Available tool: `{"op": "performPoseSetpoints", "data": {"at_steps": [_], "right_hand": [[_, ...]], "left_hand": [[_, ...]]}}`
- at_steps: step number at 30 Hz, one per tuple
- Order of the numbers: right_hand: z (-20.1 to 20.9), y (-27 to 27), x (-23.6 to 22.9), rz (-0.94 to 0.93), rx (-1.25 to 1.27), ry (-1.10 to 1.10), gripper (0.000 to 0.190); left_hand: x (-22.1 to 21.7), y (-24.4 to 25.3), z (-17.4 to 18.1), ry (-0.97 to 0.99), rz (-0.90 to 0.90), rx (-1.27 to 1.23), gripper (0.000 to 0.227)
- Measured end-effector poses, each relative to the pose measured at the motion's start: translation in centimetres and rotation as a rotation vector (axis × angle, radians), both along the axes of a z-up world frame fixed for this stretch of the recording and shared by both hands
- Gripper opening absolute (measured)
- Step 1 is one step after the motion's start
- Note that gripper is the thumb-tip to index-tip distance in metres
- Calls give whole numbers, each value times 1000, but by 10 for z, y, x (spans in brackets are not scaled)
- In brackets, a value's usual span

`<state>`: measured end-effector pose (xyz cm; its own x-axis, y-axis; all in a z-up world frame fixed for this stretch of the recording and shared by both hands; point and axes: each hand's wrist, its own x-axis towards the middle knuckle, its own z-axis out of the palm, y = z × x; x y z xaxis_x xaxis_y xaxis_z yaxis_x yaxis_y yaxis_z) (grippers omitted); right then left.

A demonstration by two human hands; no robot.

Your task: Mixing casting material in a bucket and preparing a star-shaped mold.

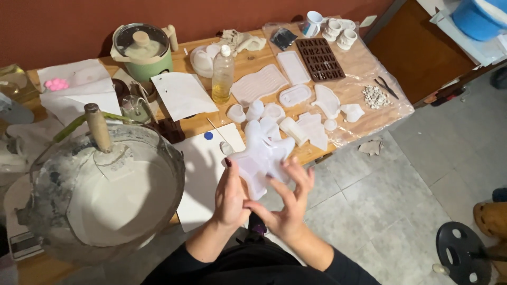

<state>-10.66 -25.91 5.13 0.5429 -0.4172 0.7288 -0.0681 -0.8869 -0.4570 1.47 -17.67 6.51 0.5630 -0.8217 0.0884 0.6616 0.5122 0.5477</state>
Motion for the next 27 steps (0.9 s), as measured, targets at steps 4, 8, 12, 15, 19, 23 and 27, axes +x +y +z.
{"op": "performPoseSetpoints", "data": {"at_steps": [4,8,12,15,19,23,27], "right_hand": [[26,-14,2,-3,-68,128,71],[17,-30,-6,118,-229,257,61],[38,-54,-11,118,-447,213,54],[41,-51,-9,203,-464,281,51],[41,-63,-7,325,-387,171,36],[44,-43,10,269,-261,163,40],[35,-7,17,189,-202,218,45]], "left_hand": [[2,-1,-17,20,-40,-19,54],[9,1,-29,-30,-64,-25,44],[17,3,-30,-70,-172,-49,43],[24,3,-24,-83,-263,-41,44],[40,10,11,19,-480,-49,54],[32,0,-11,83,-503,-41,60],[17,-3,-19,170,-296,11,60]]}}
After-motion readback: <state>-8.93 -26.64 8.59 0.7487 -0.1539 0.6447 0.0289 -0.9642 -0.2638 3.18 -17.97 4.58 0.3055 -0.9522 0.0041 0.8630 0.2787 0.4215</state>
